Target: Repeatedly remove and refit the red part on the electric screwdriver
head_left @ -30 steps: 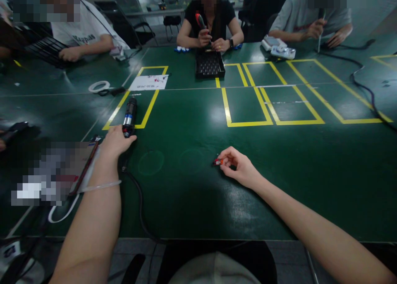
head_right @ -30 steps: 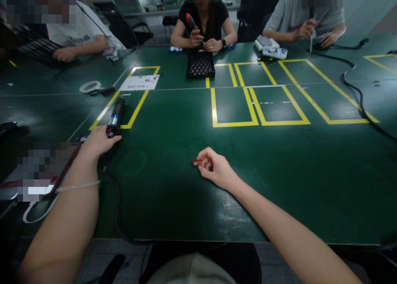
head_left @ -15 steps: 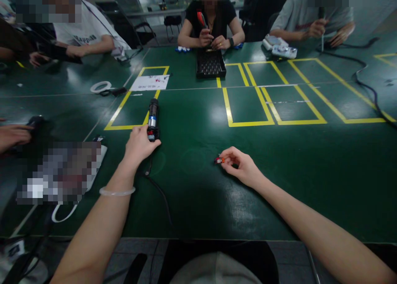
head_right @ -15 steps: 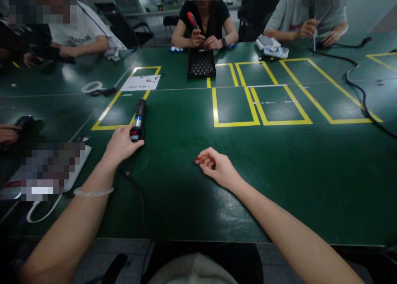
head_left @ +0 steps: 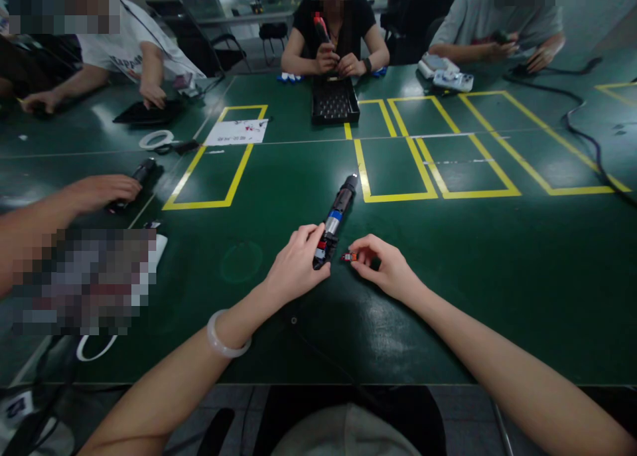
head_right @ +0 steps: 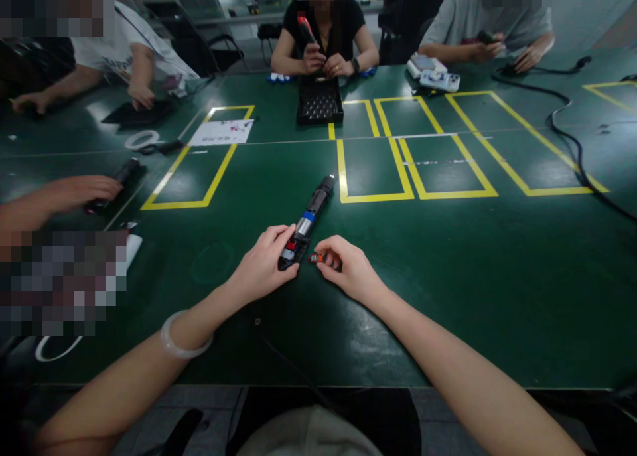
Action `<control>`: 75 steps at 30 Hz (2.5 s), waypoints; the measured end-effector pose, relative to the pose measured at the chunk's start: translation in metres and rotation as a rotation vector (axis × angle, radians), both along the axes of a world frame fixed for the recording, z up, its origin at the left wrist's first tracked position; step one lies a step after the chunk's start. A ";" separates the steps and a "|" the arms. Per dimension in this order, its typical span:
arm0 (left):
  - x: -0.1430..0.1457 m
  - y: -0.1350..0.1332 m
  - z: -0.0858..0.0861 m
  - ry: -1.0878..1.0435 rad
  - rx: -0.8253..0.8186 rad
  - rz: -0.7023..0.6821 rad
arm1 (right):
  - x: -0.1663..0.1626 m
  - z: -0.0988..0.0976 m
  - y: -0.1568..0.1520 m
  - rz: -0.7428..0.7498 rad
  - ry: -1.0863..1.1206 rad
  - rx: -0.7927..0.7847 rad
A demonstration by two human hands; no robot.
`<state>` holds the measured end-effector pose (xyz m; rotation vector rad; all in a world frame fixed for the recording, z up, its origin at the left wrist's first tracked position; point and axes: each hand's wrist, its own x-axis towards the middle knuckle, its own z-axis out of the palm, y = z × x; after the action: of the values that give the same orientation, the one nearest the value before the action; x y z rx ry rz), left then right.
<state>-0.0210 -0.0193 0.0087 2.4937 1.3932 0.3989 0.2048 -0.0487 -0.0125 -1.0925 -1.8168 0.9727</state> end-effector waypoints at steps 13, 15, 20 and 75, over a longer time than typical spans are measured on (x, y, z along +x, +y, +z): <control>0.014 -0.014 0.001 -0.025 -0.018 -0.073 | -0.006 -0.007 -0.005 0.014 -0.296 0.187; 0.013 -0.014 0.000 -0.032 -0.011 -0.079 | -0.007 -0.009 -0.006 -0.017 -0.302 0.207; 0.013 -0.015 0.001 -0.027 -0.003 -0.075 | -0.008 -0.007 -0.007 -0.008 -0.254 0.196; -0.135 0.090 0.010 -0.398 0.094 0.562 | 0.002 0.000 -0.005 0.016 -0.215 0.103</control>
<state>-0.1559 0.0709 0.0187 1.8905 1.8961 1.0235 0.2066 -0.0535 -0.0123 -1.1564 -2.0277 0.7855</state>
